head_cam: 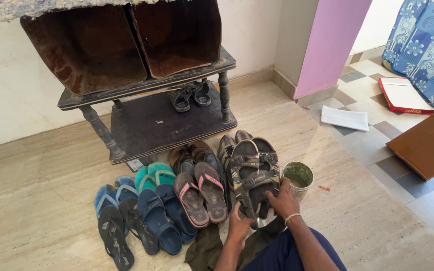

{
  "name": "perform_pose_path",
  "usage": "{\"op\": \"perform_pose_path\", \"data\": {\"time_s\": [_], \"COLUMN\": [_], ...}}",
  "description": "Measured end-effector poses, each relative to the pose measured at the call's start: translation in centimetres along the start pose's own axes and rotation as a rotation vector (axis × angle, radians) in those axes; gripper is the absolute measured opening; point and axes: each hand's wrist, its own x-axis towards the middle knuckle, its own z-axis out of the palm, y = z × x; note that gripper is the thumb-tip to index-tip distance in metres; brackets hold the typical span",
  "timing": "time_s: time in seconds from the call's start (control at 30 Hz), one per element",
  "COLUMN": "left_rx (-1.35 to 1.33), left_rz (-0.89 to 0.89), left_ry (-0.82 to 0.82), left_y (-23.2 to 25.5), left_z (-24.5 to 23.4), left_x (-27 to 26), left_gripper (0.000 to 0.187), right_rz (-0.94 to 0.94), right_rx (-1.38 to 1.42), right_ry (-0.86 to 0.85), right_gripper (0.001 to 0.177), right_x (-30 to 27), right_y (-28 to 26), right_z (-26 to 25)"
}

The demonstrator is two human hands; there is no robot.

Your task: The person sits on the floor and wipes several pairs of sandals and flip-flops with a cloth. They handle each shoe individually, wiping the straps and soles, then place the cleaned shoes back on the floor or on a nearby shoe rack.

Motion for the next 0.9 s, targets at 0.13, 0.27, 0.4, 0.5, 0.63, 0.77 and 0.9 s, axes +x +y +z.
{"op": "perform_pose_path", "data": {"time_s": [0.13, 0.27, 0.4, 0.5, 0.63, 0.77, 0.9], "left_rx": [0.188, 0.344, 0.669, 0.768, 0.858, 0.861, 0.631], "left_rz": [0.006, 0.072, 0.310, 0.561, 0.297, 0.399, 0.553], "left_ry": [0.040, 0.048, -0.039, -0.266, -0.410, -0.401, -0.273], "left_y": [0.0, -0.1, 0.4, 2.3, 5.0, 8.4, 14.0], "left_z": [0.4, 0.7, 0.2, -0.9, -2.0, -4.3, -5.8], "left_x": [-0.8, -1.9, -3.4, -5.6, -10.2, -16.7, -23.7], "left_gripper": [0.093, 0.093, 0.092, 0.092, 0.046, 0.031, 0.026], "right_rz": [-0.155, -0.245, -0.062, 0.057, -0.030, -0.206, -0.343], "right_rx": [0.150, 0.276, 0.602, 1.036, 1.347, 1.503, 1.559], "right_ry": [0.087, 0.115, -0.055, -0.341, -0.524, -0.549, -0.574], "right_gripper": [0.065, 0.055, 0.042, 0.038, 0.043, 0.043, 0.043], "right_x": [-0.6, -2.3, -5.8, -8.5, -12.3, -16.0, -19.0], "right_y": [0.6, 0.4, -0.5, -2.5, -6.7, -11.3, -14.5], "right_z": [0.6, 0.5, -0.5, -2.7, -7.3, -12.0, -15.0]}}
